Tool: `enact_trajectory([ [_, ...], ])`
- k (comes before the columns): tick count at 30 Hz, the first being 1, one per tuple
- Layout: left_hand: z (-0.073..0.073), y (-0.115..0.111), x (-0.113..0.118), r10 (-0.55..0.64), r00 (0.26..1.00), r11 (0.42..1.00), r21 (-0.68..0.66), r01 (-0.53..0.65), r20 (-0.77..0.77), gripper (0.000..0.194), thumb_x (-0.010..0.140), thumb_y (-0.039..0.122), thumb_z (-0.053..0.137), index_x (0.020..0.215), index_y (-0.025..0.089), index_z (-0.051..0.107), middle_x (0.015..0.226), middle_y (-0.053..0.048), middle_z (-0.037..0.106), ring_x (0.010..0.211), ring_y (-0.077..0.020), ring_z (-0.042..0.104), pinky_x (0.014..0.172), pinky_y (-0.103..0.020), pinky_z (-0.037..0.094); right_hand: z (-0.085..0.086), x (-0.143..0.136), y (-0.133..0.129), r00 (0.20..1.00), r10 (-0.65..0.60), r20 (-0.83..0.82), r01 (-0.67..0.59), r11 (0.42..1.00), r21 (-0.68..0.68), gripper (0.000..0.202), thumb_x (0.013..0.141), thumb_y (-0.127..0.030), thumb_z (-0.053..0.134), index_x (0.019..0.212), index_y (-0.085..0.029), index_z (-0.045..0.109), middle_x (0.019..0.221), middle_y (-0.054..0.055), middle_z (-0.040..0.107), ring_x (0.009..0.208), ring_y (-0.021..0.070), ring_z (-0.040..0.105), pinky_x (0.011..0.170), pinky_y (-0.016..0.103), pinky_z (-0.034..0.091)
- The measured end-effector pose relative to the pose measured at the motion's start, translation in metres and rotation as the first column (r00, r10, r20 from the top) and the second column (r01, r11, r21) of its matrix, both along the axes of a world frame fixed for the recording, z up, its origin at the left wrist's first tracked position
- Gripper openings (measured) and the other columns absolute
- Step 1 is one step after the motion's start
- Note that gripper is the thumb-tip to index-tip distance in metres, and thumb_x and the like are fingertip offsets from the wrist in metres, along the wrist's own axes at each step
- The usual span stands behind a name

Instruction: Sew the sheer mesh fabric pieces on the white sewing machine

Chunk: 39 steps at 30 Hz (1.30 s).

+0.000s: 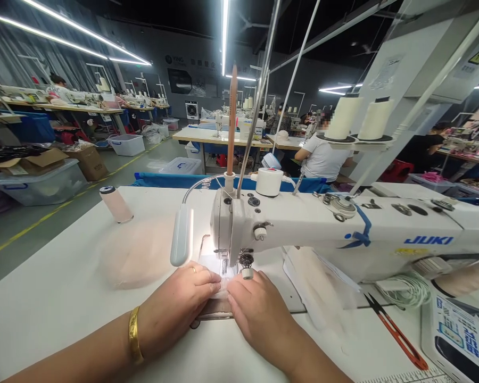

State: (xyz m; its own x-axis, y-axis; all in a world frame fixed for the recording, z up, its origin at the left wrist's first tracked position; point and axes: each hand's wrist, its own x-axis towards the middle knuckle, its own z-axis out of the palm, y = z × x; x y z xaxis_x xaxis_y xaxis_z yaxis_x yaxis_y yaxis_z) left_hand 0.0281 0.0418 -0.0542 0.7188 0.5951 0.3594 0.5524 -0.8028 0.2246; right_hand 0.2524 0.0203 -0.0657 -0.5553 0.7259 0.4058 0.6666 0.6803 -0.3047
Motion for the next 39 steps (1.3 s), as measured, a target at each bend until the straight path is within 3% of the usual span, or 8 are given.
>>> enact_trajectory([
  [8,0.000,0.000,-0.003,-0.046,0.998,0.997,0.066,0.044,0.034,0.021,0.089,0.002,0.052,0.089,0.017,0.067,0.090,-0.004,0.073,0.080,-0.0211,0.063,0.074,-0.039,0.047,0.002,-0.001,0.001,0.999,0.038,-0.002,-0.038,0.999,0.033,0.025,0.101,-0.006,0.046,0.092,-0.024,0.060,0.081,0.001,0.064,0.071,0.0194,0.058,0.078,0.034,0.047],
  [17,-0.003,0.005,-0.004,-0.013,1.000,0.998,0.053,0.013,-0.008,0.021,0.084,0.000,0.056,0.090,0.018,0.066,0.090,-0.005,0.074,0.080,-0.0221,0.064,0.076,-0.037,0.047,0.003,-0.002,0.003,1.000,0.015,-0.007,-0.015,0.999,0.029,0.030,0.103,-0.009,0.043,0.100,-0.026,0.069,0.084,0.004,0.068,0.076,0.0225,0.061,0.075,0.036,0.052],
  [28,-0.003,0.014,-0.003,0.061,0.997,0.994,0.093,-0.057,-0.044,0.020,0.087,0.000,0.059,0.089,0.018,0.067,0.093,-0.006,0.073,0.091,-0.0233,0.068,0.082,-0.035,0.051,-0.002,-0.002,0.009,0.999,-0.038,-0.021,0.039,0.998,0.044,0.032,0.100,-0.009,0.043,0.112,-0.025,0.069,0.094,0.007,0.071,0.085,0.0251,0.065,0.068,0.035,0.052],
  [39,-0.002,0.015,-0.001,0.092,0.994,0.993,0.085,-0.086,-0.062,0.023,0.086,-0.002,0.055,0.085,0.018,0.067,0.096,-0.006,0.075,0.091,-0.0233,0.069,0.075,-0.034,0.049,-0.007,-0.002,0.010,0.998,-0.048,-0.044,0.049,0.999,0.015,0.035,0.101,-0.009,0.042,0.117,-0.025,0.067,0.107,0.010,0.074,0.098,0.0286,0.067,0.073,0.040,0.056],
])
